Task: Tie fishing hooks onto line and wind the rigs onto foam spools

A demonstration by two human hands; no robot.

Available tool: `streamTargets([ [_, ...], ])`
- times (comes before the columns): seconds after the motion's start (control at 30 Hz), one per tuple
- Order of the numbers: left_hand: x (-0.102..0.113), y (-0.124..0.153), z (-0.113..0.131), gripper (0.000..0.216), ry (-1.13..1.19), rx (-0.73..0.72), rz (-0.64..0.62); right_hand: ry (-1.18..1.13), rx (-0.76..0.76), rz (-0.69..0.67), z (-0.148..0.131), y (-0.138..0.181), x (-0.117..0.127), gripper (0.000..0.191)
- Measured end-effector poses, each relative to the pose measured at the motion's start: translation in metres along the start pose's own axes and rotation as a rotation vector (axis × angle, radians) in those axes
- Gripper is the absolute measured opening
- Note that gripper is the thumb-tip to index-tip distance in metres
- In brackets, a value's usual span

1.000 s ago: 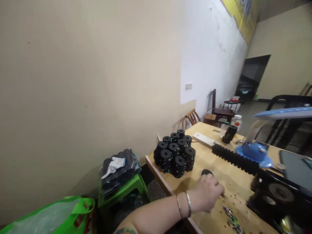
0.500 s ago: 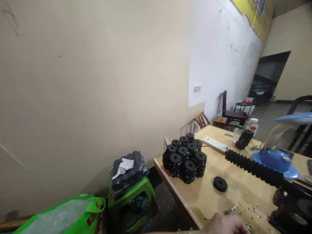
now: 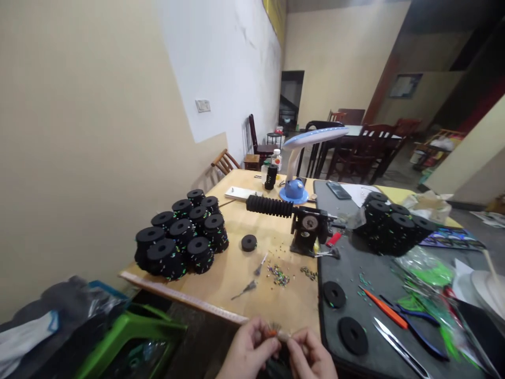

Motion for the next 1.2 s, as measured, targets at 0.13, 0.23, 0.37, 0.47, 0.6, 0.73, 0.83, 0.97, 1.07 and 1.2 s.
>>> streamTargets([
  [0.13,-0.004,0.004,0.005,0.039,-0.029,-0.019,0.043,0.028,0.018,-0.048,-0.003,0.001,-0.002,0.054],
  [0.23,-0.008,0.007,0.012,0.035,-0.089,-0.041,0.026,0.049,0.050,-0.030,-0.004,0.002,-0.003,0.054],
  [0.37,-0.009,0.008,0.014,0.031,-0.187,-0.072,0.041,0.108,0.148,0.040,-0.004,0.002,-0.006,0.053],
  [0.47,-0.009,0.009,0.014,0.027,-0.235,-0.085,0.036,0.163,0.195,0.062,-0.002,0.003,-0.007,0.052],
  [0.6,-0.010,0.011,0.016,0.025,-0.251,-0.118,0.041,0.225,0.223,0.036,0.001,0.004,-0.006,0.049],
  [0.73,-0.013,0.010,0.011,0.033,-0.170,-0.084,0.024,0.184,0.201,0.025,0.004,0.003,-0.004,0.050],
  [0.83,-0.017,0.009,0.002,0.043,-0.029,0.001,-0.052,0.070,0.080,-0.024,0.009,0.001,-0.004,0.051],
  [0.97,-0.019,0.010,-0.005,0.051,0.141,0.063,-0.118,-0.064,-0.006,-0.005,0.013,0.003,-0.004,0.051],
  [1.07,-0.019,0.011,-0.009,0.047,0.153,0.104,-0.159,-0.109,-0.020,0.009,0.015,0.005,-0.004,0.052],
  [1.2,-0.019,0.011,-0.014,0.047,0.106,0.102,-0.167,-0.090,-0.030,-0.004,0.017,0.005,-0.003,0.052],
])
Point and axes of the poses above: each hand's wrist, its own y-axis away from the middle knuckle, its own x-axis out of the back of the hand, z = x × y, the point moved 5 cm from there along -y, towards the middle knuckle, and after that the axes turned 15 degrees about -y, right-handed, at the moved point
